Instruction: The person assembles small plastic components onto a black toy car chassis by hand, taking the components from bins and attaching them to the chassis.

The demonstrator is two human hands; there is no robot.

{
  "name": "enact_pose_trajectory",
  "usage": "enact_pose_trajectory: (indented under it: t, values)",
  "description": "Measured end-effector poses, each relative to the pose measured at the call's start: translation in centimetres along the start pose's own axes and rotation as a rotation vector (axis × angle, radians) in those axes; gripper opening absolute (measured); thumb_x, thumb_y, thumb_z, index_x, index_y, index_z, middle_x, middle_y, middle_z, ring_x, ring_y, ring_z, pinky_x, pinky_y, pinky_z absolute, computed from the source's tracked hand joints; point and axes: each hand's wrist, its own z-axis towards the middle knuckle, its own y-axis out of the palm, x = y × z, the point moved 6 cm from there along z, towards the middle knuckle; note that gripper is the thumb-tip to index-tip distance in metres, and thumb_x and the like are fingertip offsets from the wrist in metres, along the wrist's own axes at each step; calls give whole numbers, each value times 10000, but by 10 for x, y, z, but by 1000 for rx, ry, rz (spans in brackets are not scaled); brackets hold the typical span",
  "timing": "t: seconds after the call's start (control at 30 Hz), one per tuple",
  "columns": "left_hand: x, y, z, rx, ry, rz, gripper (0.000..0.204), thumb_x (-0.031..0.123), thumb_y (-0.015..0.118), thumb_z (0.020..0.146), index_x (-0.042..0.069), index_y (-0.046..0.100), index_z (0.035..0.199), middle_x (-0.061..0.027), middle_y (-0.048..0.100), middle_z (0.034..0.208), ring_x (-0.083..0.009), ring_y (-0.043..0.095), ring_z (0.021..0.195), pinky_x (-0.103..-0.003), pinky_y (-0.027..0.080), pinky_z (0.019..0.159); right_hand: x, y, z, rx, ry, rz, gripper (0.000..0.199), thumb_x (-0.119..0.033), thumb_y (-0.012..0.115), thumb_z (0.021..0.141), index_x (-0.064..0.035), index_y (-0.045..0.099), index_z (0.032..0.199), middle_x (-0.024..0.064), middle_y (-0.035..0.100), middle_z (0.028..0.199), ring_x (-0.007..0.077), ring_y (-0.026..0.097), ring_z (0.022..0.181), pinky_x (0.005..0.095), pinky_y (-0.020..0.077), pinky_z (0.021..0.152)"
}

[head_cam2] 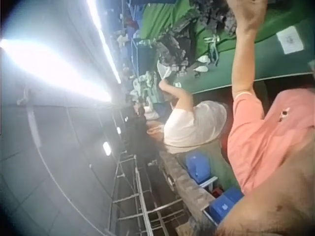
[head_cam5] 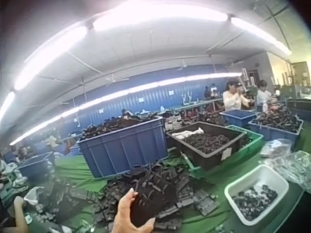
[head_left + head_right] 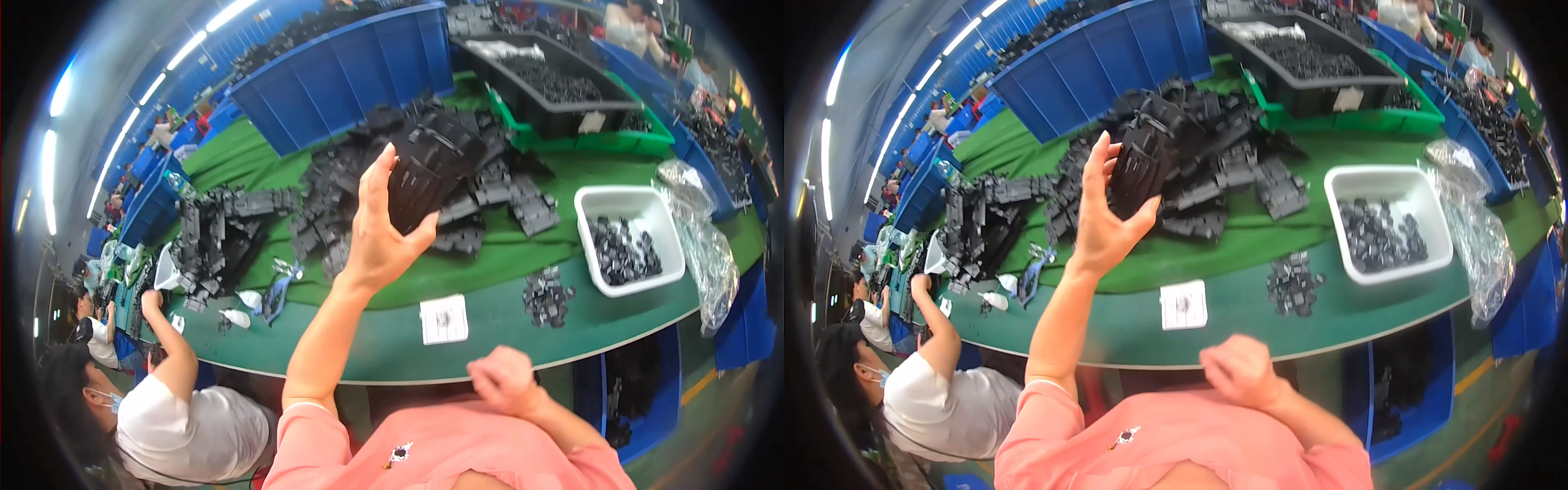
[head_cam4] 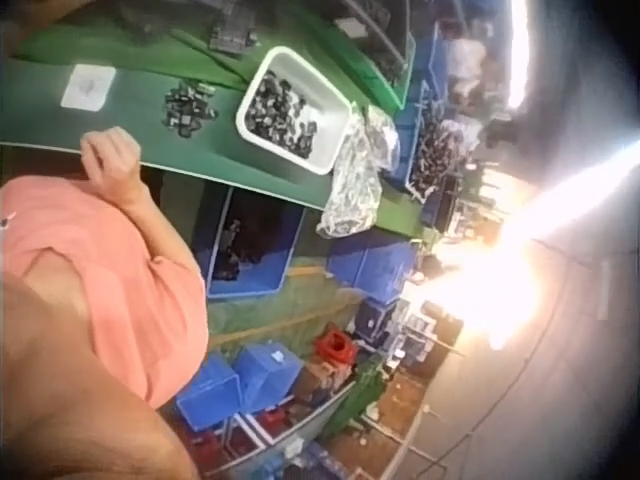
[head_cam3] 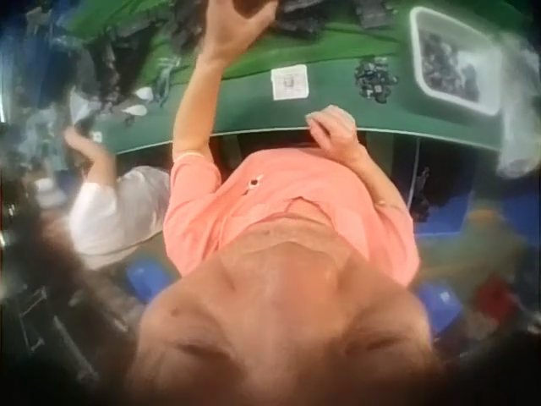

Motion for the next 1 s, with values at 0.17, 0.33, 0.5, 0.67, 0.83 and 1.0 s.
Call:
enact_pose_trajectory:
  t: [0.17,0.33,0.5,0.67,0.83,1.0]
  values:
    - [19,16,-63,-138,-577,-599,986,-10,727,692,58,92,1443,-129,384,1224,-177,516,1028,-306,469,856,28,-33,9,234,591,536,166,-18,528,877,48,585,1018,70,585,892,100,541,740,232,446,648]
    - [30,22,-101,94,-791,-796,1022,-7,739,718,46,18,1440,-122,332,1221,-182,517,1019,-308,495,825,19,6,40,-12,436,372,487,-203,687,797,-33,497,1212,86,533,1050,164,503,820,256,415,681]
    - [27,22,-117,297,-813,-840,771,-25,585,805,38,140,1432,-117,391,1230,-190,488,1056,-318,415,899,5,26,42,-99,427,390,560,-87,705,778,18,428,1254,192,580,1111,277,609,1009,332,497,814]
    - [27,17,-147,128,-806,-1188,664,484,438,915,30,303,1380,-192,457,1308,-277,514,1145,-403,440,952,8,29,30,-211,590,1010,526,-89,675,793,-1,437,1253,86,568,1102,138,553,973,279,462,809]
    - [40,33,-149,207,-824,-1328,816,665,291,880,65,198,1425,-227,508,1229,-333,580,1042,-471,453,934,-2,40,16,-335,921,1372,578,6,657,780,11,402,1299,101,541,1183,152,514,1094,307,407,951]
    - [21,20,-155,319,-718,-1610,778,675,292,871,133,227,1426,-180,521,1206,-286,601,965,-554,471,872,21,-25,13,-233,628,345,287,-37,627,828,-25,595,1112,91,645,947,170,627,846,305,511,755]
